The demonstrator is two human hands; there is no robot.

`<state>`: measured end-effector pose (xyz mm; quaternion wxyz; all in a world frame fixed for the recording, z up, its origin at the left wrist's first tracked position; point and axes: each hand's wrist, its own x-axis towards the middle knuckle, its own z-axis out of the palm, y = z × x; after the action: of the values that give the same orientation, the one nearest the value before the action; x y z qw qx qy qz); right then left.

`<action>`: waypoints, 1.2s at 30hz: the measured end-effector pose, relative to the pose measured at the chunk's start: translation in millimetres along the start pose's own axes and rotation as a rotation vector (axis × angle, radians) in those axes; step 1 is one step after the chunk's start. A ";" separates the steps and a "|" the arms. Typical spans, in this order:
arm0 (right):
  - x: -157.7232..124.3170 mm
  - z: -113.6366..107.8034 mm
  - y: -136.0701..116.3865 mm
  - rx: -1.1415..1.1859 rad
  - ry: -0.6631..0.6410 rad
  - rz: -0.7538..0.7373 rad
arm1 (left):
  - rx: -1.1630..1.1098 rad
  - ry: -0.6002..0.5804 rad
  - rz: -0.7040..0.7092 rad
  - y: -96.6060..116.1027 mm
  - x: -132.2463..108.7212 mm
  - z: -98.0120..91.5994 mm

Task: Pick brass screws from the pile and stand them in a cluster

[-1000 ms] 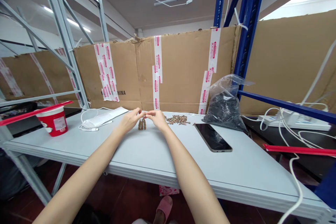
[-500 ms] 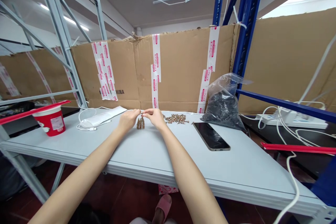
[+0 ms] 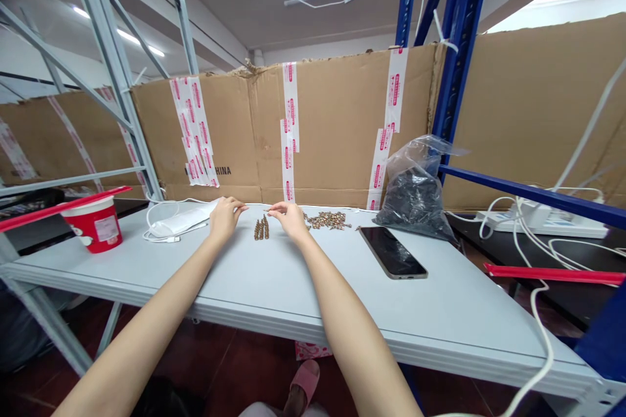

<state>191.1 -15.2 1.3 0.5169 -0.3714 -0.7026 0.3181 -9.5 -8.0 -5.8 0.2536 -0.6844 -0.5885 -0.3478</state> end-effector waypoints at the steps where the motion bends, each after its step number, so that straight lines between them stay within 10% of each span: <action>1: 0.2 -0.4 0.7 -0.004 0.006 -0.003 | -0.011 -0.049 -0.028 -5.9 -0.1 4.2; 14: 3.6 1.6 12.6 -0.001 0.094 -0.063 | -0.075 -0.340 -0.189 -19.9 0.9 42.5; 26: -0.1 13.5 8.0 -0.119 0.017 -0.115 | 0.049 -0.319 0.150 -11.9 1.7 53.1; 36: 0.3 10.7 10.4 -0.170 0.021 -0.004 | -0.175 0.049 -0.061 6.8 1.5 26.0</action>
<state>182.7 -10.2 -10.0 0.4914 -0.4158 -0.7225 0.2521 1.9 11.4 -20.6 0.1966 -0.6771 -0.5700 -0.4220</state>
